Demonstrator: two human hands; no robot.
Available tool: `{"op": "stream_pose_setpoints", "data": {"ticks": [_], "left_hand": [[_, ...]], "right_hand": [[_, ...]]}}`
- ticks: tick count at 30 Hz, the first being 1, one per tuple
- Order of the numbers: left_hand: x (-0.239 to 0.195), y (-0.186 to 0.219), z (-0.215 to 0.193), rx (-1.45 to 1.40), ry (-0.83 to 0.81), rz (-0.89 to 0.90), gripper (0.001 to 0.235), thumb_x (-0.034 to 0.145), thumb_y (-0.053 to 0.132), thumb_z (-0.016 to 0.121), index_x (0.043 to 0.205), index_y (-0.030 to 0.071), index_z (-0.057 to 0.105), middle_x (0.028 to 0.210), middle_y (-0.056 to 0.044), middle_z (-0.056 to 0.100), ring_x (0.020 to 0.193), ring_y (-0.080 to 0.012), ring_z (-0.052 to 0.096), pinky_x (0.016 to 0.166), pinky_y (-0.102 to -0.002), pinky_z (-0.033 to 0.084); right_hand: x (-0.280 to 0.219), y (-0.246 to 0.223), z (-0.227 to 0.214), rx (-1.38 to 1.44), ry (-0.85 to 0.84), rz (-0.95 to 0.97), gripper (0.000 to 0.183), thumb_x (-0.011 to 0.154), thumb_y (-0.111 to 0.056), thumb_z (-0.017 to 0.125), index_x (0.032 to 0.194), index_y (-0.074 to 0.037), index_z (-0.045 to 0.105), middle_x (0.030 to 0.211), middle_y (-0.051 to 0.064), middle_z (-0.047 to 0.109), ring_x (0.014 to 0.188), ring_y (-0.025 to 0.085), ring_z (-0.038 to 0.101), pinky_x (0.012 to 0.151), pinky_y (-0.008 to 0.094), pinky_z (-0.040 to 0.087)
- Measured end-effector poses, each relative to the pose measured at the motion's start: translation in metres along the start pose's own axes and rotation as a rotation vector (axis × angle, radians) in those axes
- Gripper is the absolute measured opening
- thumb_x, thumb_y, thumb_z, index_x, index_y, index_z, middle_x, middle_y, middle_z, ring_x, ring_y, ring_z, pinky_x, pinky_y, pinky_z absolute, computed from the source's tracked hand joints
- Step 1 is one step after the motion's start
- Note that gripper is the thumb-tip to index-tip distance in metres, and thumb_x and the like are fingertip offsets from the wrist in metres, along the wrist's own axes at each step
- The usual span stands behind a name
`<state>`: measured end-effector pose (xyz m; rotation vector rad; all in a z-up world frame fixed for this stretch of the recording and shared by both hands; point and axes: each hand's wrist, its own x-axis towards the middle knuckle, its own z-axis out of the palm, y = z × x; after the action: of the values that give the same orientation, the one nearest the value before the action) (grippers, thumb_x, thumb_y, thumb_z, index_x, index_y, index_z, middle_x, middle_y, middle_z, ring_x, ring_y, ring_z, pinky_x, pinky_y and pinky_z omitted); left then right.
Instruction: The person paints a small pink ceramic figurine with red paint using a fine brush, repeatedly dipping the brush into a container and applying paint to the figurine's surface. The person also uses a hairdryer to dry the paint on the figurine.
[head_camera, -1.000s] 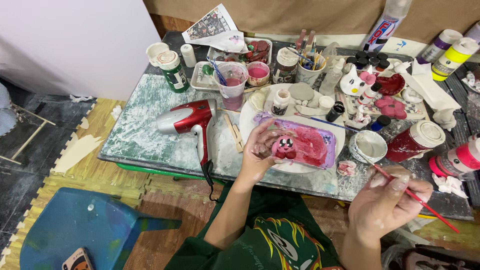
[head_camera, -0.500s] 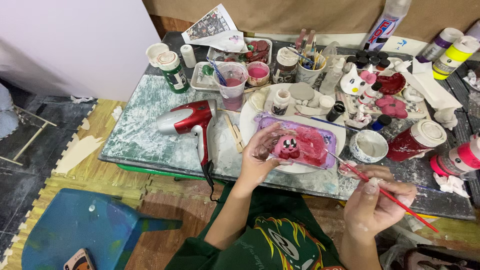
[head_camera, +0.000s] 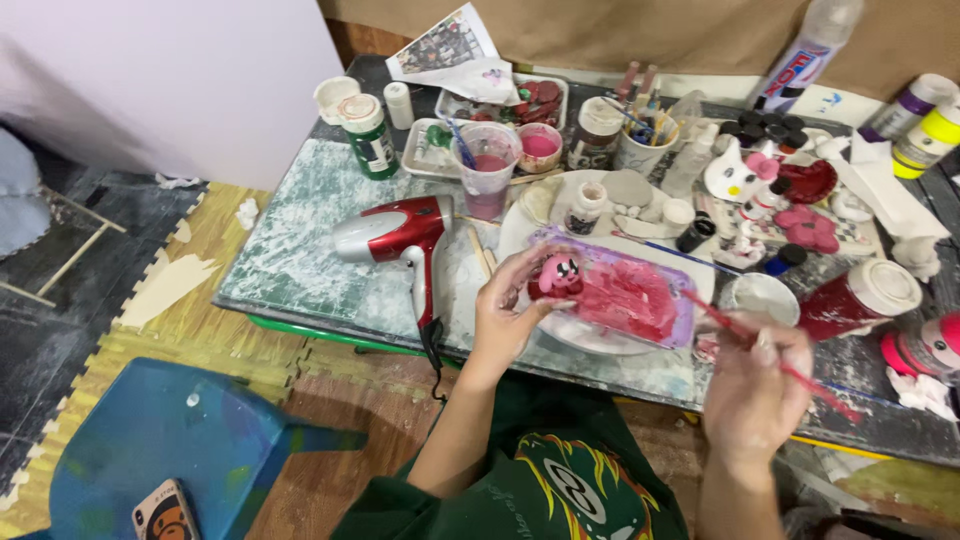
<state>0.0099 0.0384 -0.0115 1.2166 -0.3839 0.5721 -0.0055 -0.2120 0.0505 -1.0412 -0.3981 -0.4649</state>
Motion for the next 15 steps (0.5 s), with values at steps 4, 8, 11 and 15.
{"op": "stream_pose_setpoints", "data": {"ticks": [4, 8, 11, 15], "left_hand": [[0.007, 0.005, -0.024, -0.158, 0.124, -0.105, 0.066, 0.088, -0.011, 0.068, 0.148, -0.002, 0.045, 0.146, -0.016, 0.057, 0.139, -0.0224, 0.055, 0.109, -0.043, 0.055], [0.02, 0.008, -0.041, -0.063, 0.253, -0.017, 0.06, 0.094, -0.007, 0.069, 0.15, -0.006, 0.047, 0.148, -0.021, 0.059, 0.136, -0.0262, 0.058, 0.118, -0.039, 0.046], [0.024, 0.01, -0.05, -0.05, 0.317, -0.037, 0.06, 0.096, -0.002, 0.07, 0.15, -0.005, 0.045, 0.147, -0.021, 0.058, 0.134, -0.0258, 0.059, 0.115, -0.038, 0.048], [0.032, 0.009, -0.067, -0.05, 0.327, -0.035, 0.059, 0.096, 0.0, 0.07, 0.149, -0.005, 0.045, 0.147, -0.02, 0.058, 0.134, -0.0254, 0.059, 0.115, -0.038, 0.048]], "right_hand": [[0.063, 0.006, 0.036, -0.348, -0.221, -0.056, 0.013, 0.12, -0.007, 0.059, 0.115, -0.004, 0.047, 0.105, 0.013, 0.071, 0.097, 0.02, 0.072, 0.093, 0.036, 0.058], [0.157, 0.056, 0.097, -0.848, -0.76, -0.235, 0.013, 0.102, -0.011, 0.076, 0.101, 0.0, 0.071, 0.098, 0.01, 0.074, 0.088, 0.016, 0.065, 0.081, 0.032, 0.052], [0.2, 0.132, 0.154, -0.882, -0.867, -0.159, 0.018, 0.099, -0.02, 0.078, 0.098, -0.004, 0.072, 0.094, 0.011, 0.073, 0.084, 0.02, 0.067, 0.076, 0.036, 0.054], [0.227, 0.218, 0.192, -1.121, -1.235, -0.179, 0.018, 0.084, -0.024, 0.08, 0.095, -0.01, 0.077, 0.086, 0.014, 0.074, 0.073, 0.027, 0.07, 0.068, 0.039, 0.054]]}}
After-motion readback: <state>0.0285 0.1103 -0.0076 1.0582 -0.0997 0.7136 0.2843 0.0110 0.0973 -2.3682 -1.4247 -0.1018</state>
